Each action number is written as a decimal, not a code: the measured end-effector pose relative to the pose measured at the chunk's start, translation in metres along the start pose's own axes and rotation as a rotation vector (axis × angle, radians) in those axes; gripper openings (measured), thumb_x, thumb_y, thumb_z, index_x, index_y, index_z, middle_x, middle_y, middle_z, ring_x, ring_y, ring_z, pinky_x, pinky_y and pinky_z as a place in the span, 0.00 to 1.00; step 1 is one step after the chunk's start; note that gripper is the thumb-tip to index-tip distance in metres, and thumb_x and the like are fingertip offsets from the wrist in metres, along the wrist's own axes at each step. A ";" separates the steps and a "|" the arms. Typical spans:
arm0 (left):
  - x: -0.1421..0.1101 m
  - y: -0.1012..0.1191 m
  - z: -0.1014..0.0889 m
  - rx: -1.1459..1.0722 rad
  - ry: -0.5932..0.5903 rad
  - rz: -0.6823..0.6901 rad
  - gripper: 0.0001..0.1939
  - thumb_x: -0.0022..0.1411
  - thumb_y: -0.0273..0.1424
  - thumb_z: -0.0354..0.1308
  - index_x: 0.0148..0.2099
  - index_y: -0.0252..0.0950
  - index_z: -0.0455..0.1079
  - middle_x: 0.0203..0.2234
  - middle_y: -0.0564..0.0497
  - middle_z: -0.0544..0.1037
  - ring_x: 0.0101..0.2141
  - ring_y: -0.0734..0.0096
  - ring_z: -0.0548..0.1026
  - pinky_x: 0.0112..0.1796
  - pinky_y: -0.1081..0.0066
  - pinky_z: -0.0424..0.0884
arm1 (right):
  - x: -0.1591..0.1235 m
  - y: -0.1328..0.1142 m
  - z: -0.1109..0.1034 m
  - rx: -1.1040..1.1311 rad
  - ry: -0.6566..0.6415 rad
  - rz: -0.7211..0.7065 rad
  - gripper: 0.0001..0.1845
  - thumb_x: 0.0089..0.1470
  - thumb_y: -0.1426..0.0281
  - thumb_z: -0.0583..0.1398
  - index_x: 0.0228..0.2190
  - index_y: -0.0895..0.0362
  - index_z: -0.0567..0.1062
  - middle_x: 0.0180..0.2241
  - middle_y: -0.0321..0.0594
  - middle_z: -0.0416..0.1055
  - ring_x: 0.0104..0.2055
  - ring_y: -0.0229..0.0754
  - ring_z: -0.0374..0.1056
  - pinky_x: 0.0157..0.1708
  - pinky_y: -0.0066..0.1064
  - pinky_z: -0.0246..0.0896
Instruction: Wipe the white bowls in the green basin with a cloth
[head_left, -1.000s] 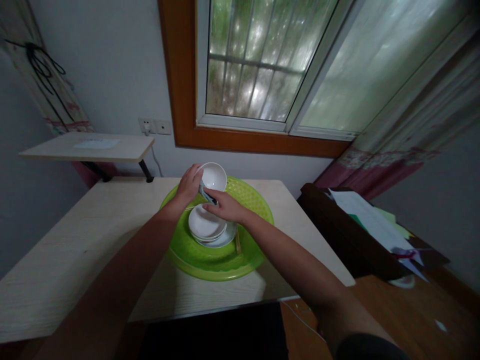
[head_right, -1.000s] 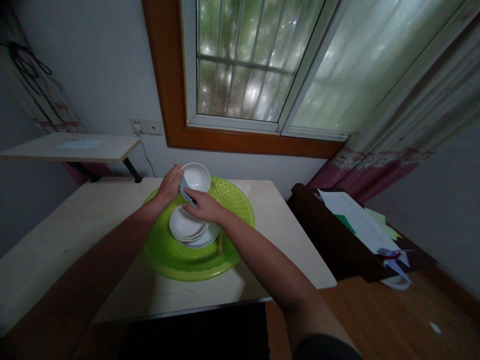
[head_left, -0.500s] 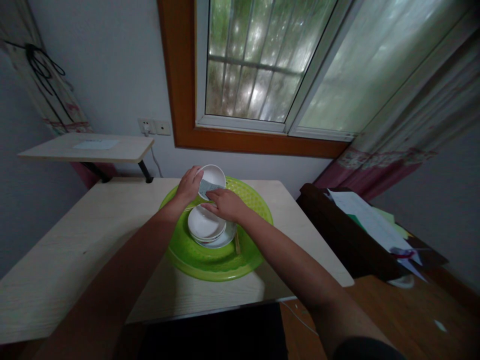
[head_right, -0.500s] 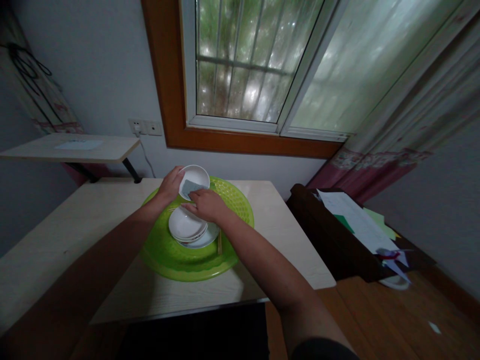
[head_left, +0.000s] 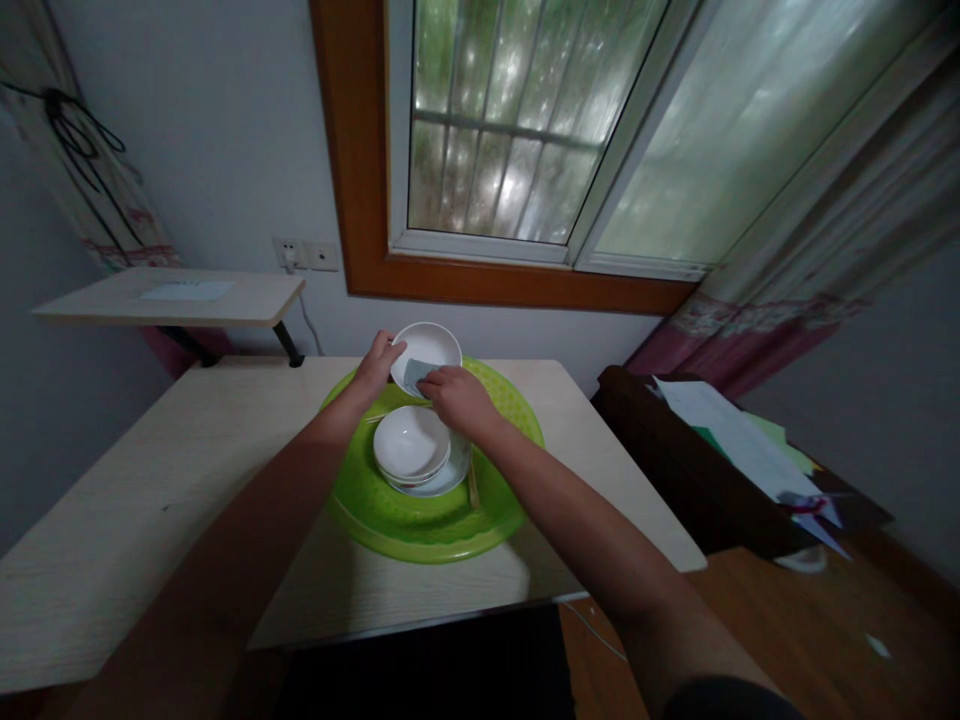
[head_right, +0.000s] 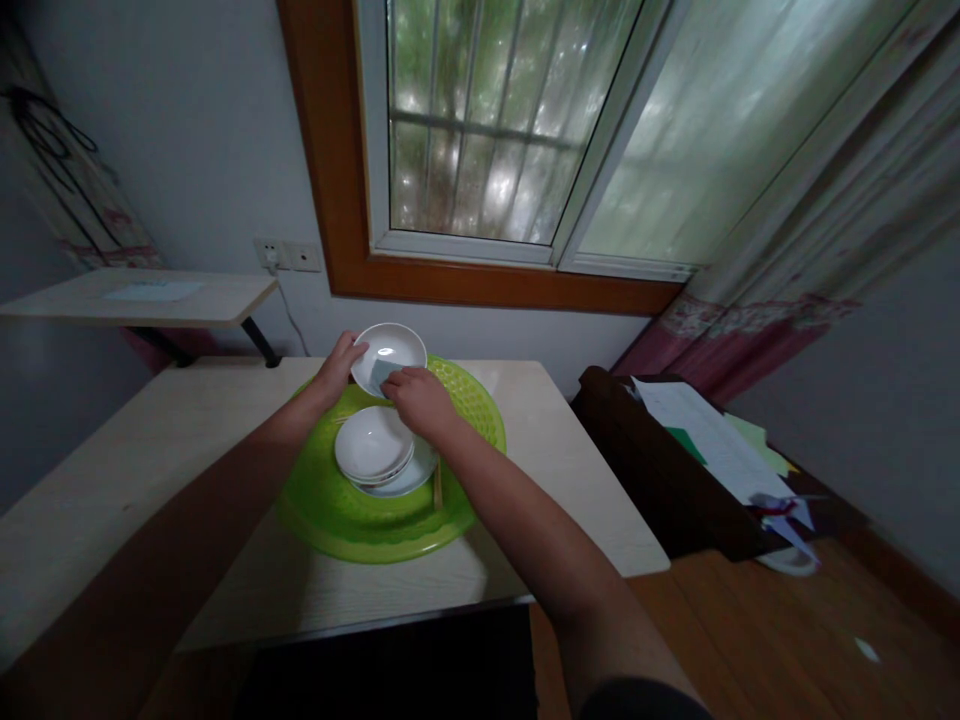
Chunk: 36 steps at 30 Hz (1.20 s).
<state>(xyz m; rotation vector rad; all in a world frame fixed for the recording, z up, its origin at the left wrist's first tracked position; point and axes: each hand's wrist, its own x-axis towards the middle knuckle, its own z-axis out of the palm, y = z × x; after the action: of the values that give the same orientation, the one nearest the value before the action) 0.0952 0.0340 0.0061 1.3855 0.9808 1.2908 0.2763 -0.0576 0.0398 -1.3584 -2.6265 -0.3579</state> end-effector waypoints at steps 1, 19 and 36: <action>0.001 0.000 0.000 -0.029 0.008 -0.021 0.18 0.58 0.47 0.62 0.43 0.41 0.64 0.31 0.54 0.70 0.31 0.68 0.71 0.31 0.70 0.67 | -0.001 0.002 -0.001 -0.002 0.005 -0.011 0.14 0.69 0.71 0.57 0.49 0.58 0.81 0.46 0.50 0.79 0.50 0.50 0.70 0.52 0.39 0.59; 0.002 -0.001 -0.002 0.248 0.126 0.056 0.13 0.62 0.41 0.58 0.46 0.42 0.66 0.30 0.54 0.70 0.33 0.64 0.71 0.38 0.66 0.67 | -0.001 -0.011 0.012 0.259 0.003 -0.014 0.21 0.65 0.68 0.60 0.57 0.61 0.76 0.53 0.51 0.78 0.52 0.52 0.74 0.54 0.40 0.65; -0.005 0.010 0.001 0.400 0.052 0.218 0.23 0.67 0.41 0.49 0.56 0.35 0.74 0.52 0.41 0.80 0.52 0.53 0.76 0.58 0.56 0.68 | 0.002 -0.002 0.020 0.064 0.141 0.022 0.32 0.72 0.51 0.50 0.46 0.64 0.83 0.52 0.56 0.79 0.63 0.54 0.68 0.68 0.45 0.53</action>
<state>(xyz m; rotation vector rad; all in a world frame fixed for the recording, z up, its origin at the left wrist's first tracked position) 0.0948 0.0266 0.0151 1.8125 1.1951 1.3425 0.2726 -0.0519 0.0212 -1.2918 -2.4853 -0.3498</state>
